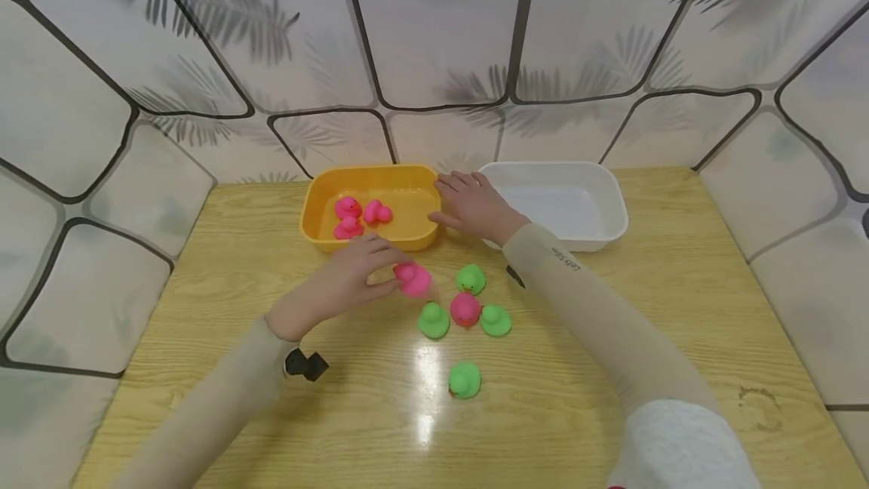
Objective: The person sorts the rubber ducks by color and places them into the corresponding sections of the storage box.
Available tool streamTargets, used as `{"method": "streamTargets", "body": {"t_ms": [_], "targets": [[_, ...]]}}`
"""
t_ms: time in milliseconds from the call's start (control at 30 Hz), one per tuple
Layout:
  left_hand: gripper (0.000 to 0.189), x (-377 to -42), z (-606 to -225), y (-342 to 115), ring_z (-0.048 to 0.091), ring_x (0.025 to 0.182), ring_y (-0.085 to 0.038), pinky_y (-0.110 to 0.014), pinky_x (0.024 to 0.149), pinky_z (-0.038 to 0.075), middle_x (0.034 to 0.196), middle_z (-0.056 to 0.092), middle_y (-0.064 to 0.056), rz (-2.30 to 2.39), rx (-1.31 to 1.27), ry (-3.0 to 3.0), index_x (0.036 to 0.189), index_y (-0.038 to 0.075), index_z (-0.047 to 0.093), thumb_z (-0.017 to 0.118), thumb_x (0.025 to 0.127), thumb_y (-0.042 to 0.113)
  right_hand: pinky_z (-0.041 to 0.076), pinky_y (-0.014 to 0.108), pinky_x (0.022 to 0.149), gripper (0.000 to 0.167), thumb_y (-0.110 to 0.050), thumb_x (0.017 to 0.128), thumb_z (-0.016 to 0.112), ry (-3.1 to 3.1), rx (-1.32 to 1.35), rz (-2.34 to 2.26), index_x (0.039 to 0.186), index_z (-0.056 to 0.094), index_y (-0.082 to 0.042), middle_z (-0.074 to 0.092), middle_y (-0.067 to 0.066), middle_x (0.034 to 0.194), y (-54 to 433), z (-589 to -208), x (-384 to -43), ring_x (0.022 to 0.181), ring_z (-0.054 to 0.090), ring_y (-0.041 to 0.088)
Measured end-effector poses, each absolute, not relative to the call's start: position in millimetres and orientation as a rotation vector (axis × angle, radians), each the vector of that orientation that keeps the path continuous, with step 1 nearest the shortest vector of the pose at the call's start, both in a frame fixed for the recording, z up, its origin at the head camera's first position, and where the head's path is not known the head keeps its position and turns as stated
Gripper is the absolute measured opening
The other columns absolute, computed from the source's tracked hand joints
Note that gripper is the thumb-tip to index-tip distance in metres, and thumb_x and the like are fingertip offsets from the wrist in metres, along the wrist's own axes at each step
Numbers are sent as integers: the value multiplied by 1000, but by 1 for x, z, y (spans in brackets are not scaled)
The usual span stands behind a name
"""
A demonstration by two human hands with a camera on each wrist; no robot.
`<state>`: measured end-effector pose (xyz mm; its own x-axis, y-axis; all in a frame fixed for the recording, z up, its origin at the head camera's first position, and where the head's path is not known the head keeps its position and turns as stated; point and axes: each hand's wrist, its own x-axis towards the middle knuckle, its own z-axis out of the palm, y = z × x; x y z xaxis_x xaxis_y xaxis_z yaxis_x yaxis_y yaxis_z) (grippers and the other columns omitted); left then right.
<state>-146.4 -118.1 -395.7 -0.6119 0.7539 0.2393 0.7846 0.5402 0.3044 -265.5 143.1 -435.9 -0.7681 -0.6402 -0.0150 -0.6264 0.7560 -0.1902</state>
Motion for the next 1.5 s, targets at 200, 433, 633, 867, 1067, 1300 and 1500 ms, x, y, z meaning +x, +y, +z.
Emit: {"method": "streamTargets", "body": {"t_ms": [200,433,633,867,1067,1300,1500], "targets": [[28,-167,-390,-134,65,107,-29,-45,99,50,111,74,-9,-655,-1260,-2684,115,4,75,83,89,13,21,61,123,73,-50,107,53,2868,-1044,-279,158,39,1,39,21,163,142,-433,-265,153,30,42],[28,-192,-391,-148,63,101,-33,-48,97,46,110,74,-12,-682,-1130,-2724,116,0,74,80,93,14,20,60,123,74,-50,107,53,2857,-1027,-269,159,38,0,38,20,164,142,-432,-264,153,29,41],[29,-207,-398,-154,61,101,-33,-48,97,46,111,74,-13,-712,-1026,-2816,120,2,73,78,94,15,21,60,123,74,-50,107,53,2859,-1033,-269,158,39,1,38,20,164,142,-433,-265,153,30,41],[29,-215,-398,-155,59,99,-34,-47,91,48,109,73,-14,-712,-962,-2876,120,1,73,76,96,17,20,61,123,74,-50,107,52,2853,-1030,-270,159,38,0,37,20,164,143,-432,-265,153,29,41],[32,-217,-395,-157,61,104,-39,-48,95,49,119,71,-18,-854,-875,-2884,124,-3,71,75,97,15,21,61,123,74,-49,107,53,2846,-1051,-283,159,38,1,38,22,164,141,-433,-264,152,30,43],[25,-212,-388,-153,61,100,-38,-49,94,49,109,73,-17,-836,-958,-2768,115,0,74,77,95,14,21,61,123,74,-50,107,52,2857,-1046,-248,160,36,0,37,20,164,142,-436,-266,153,29,41],[21,-205,-395,-145,63,98,-33,-48,95,49,103,75,-14,-799,-1024,-2724,111,2,76,78,94,14,21,61,123,73,-49,108,52,2853,-1042,-258,159,37,1,37,21,164,143,-433,-266,153,30,41]]}}
